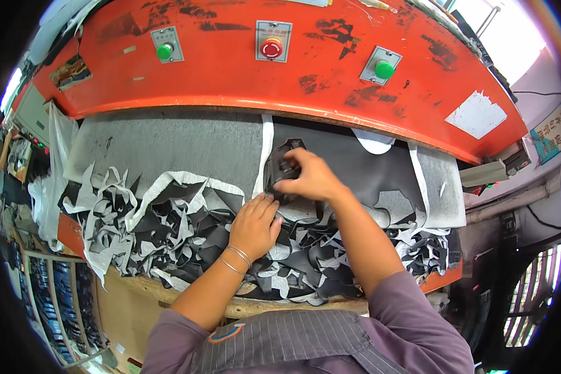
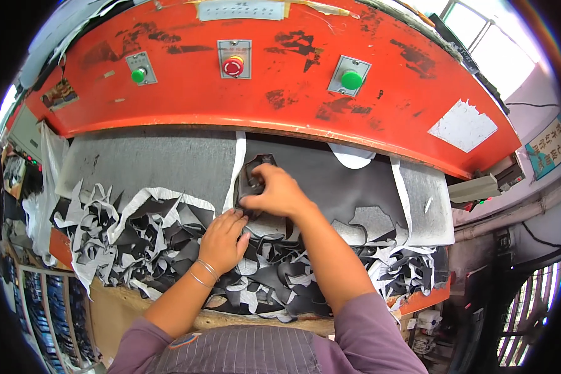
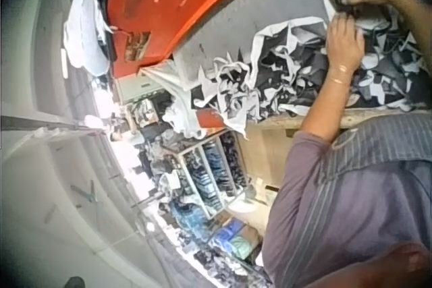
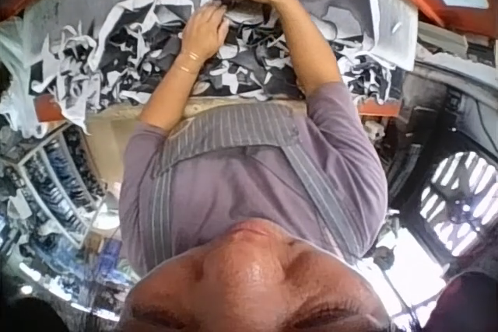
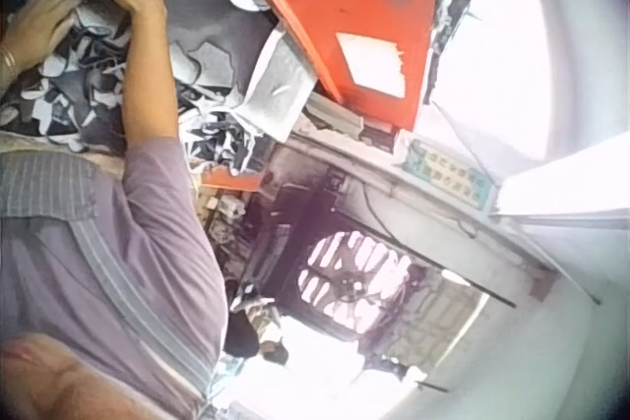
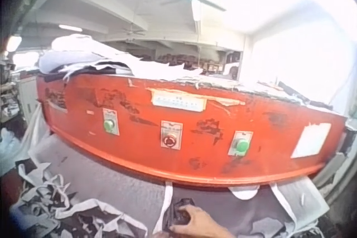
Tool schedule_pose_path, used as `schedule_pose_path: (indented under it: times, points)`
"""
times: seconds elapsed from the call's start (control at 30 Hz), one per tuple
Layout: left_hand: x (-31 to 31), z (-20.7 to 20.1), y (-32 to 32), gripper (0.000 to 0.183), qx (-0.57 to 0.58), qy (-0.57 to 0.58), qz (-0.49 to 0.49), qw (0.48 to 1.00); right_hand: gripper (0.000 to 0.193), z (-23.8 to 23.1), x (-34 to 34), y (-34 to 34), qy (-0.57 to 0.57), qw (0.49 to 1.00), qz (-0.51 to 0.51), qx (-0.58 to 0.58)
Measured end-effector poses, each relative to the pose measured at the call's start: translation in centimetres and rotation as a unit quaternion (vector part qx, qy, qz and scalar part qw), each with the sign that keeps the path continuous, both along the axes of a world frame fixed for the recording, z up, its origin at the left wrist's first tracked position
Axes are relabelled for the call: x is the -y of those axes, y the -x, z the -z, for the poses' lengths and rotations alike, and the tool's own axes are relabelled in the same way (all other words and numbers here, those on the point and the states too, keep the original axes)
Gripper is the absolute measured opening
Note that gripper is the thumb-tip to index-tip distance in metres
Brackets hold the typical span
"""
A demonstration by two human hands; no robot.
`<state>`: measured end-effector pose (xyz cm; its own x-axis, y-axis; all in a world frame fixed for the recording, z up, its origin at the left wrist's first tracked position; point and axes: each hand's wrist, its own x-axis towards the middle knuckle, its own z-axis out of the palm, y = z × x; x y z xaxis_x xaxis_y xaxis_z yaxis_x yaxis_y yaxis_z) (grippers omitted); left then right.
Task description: Using a hydraulic press and a metal die to cut shapes out of leather material.
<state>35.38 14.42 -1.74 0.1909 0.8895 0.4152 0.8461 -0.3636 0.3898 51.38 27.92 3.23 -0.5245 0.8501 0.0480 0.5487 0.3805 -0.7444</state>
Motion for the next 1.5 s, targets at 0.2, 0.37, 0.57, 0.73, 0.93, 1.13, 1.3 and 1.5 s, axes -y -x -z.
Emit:
schedule_pose_path:
  times: [0.2,0.37,0.57,0.73,0.93,1.13,1.3,1.5]
  points:
    - [-0.4,-0.2,0.2,0.038,0.056,0.034,0.001,0.998,0.072,0.8,1.2,-7.7,0.192,0.82,0.028,-0.539]
    - [-4.6,-2.6,0.5,0.05,0.105,0.033,-0.072,0.991,0.081,-1.1,6.2,-8.2,0.183,0.906,0.028,-0.381]
    - [-10.1,-4.9,-1.8,0.055,-0.059,0.263,-0.156,0.95,0.076,-0.7,3.9,-9.1,-0.053,0.995,0.041,0.077]
    - [-11.6,-5.0,-2.3,0.063,-0.029,0.353,-0.178,0.918,0.078,0.6,1.8,-9.0,-0.139,0.966,-0.051,0.213]
    - [-12.2,-3.5,-0.6,0.059,0.0,0.329,-0.169,0.929,0.092,4.0,3.9,-10.5,-0.213,0.964,0.05,0.153]
    - [-12.0,-0.1,0.2,0.039,0.138,0.236,-0.107,0.956,0.088,5.5,3.8,-12.2,-0.177,0.97,0.095,0.135]
    - [-10.6,0.6,4.8,0.022,0.695,0.089,-0.167,0.694,0.085,5.4,4.0,-12.0,-0.163,0.971,0.089,0.148]
    - [-4.4,0.1,8.0,0.016,0.628,0.178,-0.137,0.746,0.083,2.5,2.0,-13.5,-0.054,0.988,0.046,0.134]
